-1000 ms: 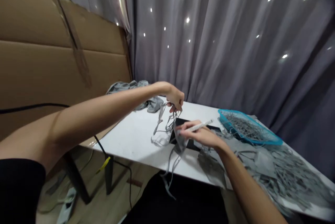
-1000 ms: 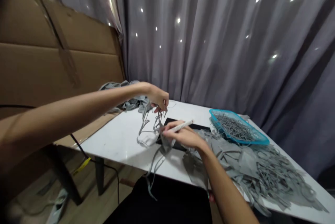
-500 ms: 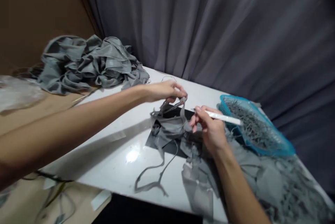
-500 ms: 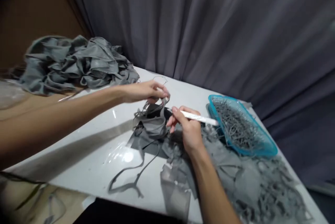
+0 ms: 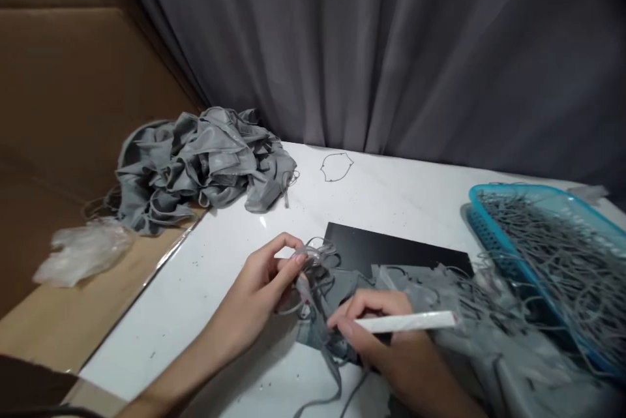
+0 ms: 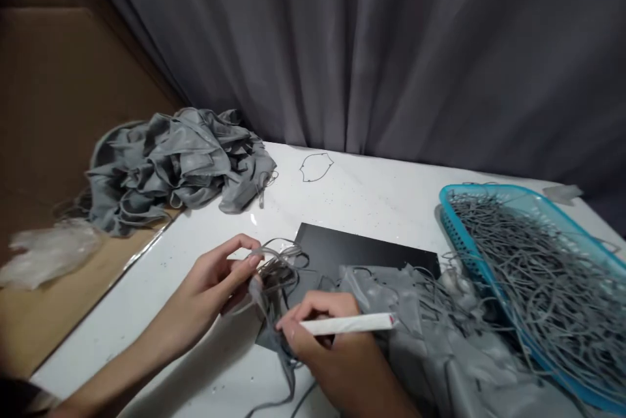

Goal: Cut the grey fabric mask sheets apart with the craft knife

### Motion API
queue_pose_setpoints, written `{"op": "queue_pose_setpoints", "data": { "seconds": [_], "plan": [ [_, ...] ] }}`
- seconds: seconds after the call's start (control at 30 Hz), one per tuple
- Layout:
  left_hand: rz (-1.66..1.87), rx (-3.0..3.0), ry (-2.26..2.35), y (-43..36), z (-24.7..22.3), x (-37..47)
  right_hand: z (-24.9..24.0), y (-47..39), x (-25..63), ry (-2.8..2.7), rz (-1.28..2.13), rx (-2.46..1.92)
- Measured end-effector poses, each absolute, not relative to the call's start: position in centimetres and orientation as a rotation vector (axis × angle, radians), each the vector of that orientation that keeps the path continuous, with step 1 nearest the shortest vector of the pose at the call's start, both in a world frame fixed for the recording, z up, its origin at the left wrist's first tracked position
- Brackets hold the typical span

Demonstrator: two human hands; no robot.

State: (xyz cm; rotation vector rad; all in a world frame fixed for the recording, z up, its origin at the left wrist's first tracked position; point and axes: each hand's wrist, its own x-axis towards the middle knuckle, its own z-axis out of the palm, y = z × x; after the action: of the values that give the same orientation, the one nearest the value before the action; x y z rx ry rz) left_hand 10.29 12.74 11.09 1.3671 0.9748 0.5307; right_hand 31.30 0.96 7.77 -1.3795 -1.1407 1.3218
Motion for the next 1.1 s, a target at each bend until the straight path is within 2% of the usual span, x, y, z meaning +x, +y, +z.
{"op": "queue_pose_setpoints", "data": {
  "seconds": [0.17, 0.4, 0.57, 0.73, 0.97, 1.1],
  "plan": [
    [0.297, 1.472, 1.091, 12.3, 12.7, 7.4, 6.5, -0.2, 29.4, -1.059, 1.586, -1.355],
    [0.217, 1.563, 1.197, 8.6, 13.7, 5.1, 5.7, -1.2, 28.5, -1.242, 1.627, -1.332],
    [0.207, 1.528, 1.32, 4.5, 11.7, 3.9, 6.4, -1.4, 28.9, -1.374, 1.61, -1.292],
    [0.311, 1.558, 1.348, 2.3, 8.8, 3.4, 5.8, -1.9, 28.7, -1.453, 1.483, -1.319],
    [0.574, 1.543, 1.423, 0.8, 7.2, 4.3, 6.4, -2.5, 29.7, -1.284, 1.501, -1.116],
    [0.569, 1.588, 1.217, 0.2, 6.6, 3.1, 7.4, -1.3, 28.8, -1.274, 1.444, -1.124]
  ]
}}
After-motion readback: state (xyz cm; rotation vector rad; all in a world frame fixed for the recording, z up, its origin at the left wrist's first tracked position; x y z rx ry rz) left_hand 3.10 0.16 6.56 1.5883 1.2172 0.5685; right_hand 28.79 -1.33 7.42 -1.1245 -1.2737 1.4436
